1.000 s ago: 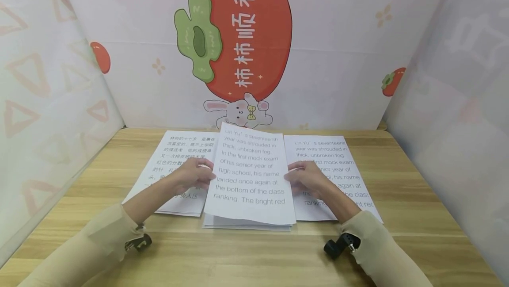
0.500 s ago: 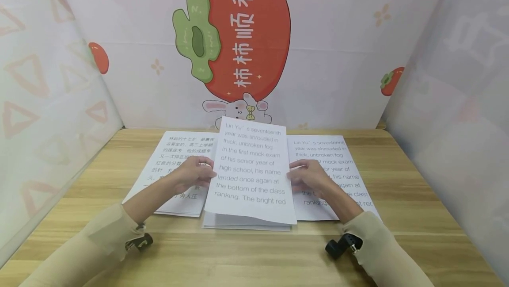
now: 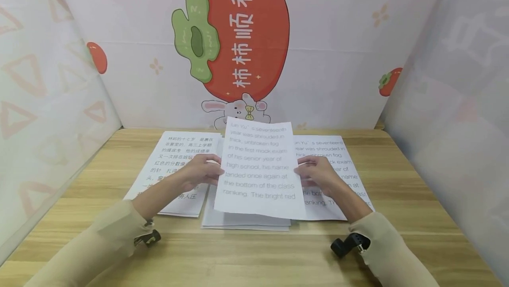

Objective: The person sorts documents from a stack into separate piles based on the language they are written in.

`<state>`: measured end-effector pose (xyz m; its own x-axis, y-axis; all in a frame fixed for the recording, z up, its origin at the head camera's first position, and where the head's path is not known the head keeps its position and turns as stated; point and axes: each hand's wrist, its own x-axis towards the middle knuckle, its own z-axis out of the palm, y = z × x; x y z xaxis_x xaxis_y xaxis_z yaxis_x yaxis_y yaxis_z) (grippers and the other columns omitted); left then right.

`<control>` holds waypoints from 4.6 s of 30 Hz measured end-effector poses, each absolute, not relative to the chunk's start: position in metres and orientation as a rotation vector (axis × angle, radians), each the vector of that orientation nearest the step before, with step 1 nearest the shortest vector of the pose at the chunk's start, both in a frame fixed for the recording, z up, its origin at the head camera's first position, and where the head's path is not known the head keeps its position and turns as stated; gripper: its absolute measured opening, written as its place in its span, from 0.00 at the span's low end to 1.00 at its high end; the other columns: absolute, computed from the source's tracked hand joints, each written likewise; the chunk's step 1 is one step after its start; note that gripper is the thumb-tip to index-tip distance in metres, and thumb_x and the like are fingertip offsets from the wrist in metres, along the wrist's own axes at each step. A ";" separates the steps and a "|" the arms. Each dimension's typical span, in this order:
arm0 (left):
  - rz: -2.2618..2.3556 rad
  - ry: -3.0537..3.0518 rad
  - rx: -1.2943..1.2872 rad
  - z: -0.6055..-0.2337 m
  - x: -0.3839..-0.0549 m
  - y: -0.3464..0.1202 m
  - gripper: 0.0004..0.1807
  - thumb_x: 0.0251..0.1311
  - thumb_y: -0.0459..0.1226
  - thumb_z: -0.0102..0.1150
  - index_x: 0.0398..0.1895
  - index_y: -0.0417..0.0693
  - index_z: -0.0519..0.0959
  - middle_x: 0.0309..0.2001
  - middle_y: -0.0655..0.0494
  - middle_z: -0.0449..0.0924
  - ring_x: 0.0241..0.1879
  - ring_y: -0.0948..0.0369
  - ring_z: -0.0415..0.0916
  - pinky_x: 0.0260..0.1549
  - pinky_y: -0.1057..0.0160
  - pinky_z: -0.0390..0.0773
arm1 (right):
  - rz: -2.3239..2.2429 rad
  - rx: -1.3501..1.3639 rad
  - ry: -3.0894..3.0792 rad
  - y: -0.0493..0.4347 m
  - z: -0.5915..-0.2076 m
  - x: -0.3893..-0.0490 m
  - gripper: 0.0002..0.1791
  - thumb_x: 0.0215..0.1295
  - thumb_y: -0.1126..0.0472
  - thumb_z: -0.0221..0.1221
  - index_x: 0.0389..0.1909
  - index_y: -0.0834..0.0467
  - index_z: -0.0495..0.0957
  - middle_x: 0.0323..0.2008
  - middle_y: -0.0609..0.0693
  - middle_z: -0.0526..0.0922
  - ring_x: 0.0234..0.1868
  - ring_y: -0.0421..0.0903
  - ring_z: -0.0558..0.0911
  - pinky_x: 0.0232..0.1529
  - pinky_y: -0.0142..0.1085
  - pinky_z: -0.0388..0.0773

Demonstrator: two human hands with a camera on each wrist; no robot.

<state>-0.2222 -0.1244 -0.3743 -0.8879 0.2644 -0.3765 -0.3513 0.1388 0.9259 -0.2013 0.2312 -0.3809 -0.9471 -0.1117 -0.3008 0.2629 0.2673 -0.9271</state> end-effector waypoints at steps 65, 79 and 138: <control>1.796 1.615 0.030 -0.374 -0.235 0.017 0.24 0.70 0.30 0.55 0.66 0.27 0.69 0.57 0.35 0.77 0.58 0.40 0.80 0.52 0.52 0.87 | -1.851 0.197 2.179 0.379 -0.384 -0.195 0.20 0.78 0.63 0.56 0.39 0.30 0.83 0.37 0.34 0.86 0.37 0.36 0.85 0.36 0.30 0.85; 1.747 1.560 0.142 -0.380 -0.228 0.030 0.26 0.71 0.34 0.53 0.68 0.29 0.68 0.65 0.33 0.71 0.64 0.39 0.74 0.60 0.50 0.83 | -1.611 0.250 2.405 0.393 -0.383 -0.186 0.34 0.81 0.56 0.52 0.77 0.72 0.56 0.38 0.30 0.82 0.40 0.36 0.82 0.39 0.34 0.84; 1.703 2.049 0.021 -0.373 -0.226 -0.133 0.29 0.77 0.36 0.47 0.75 0.31 0.61 0.67 0.31 0.72 0.64 0.41 0.76 0.63 0.51 0.81 | -1.688 0.002 2.186 0.224 -0.383 -0.211 0.27 0.77 0.63 0.56 0.69 0.75 0.65 0.55 0.69 0.83 0.48 0.58 0.90 0.48 0.45 0.89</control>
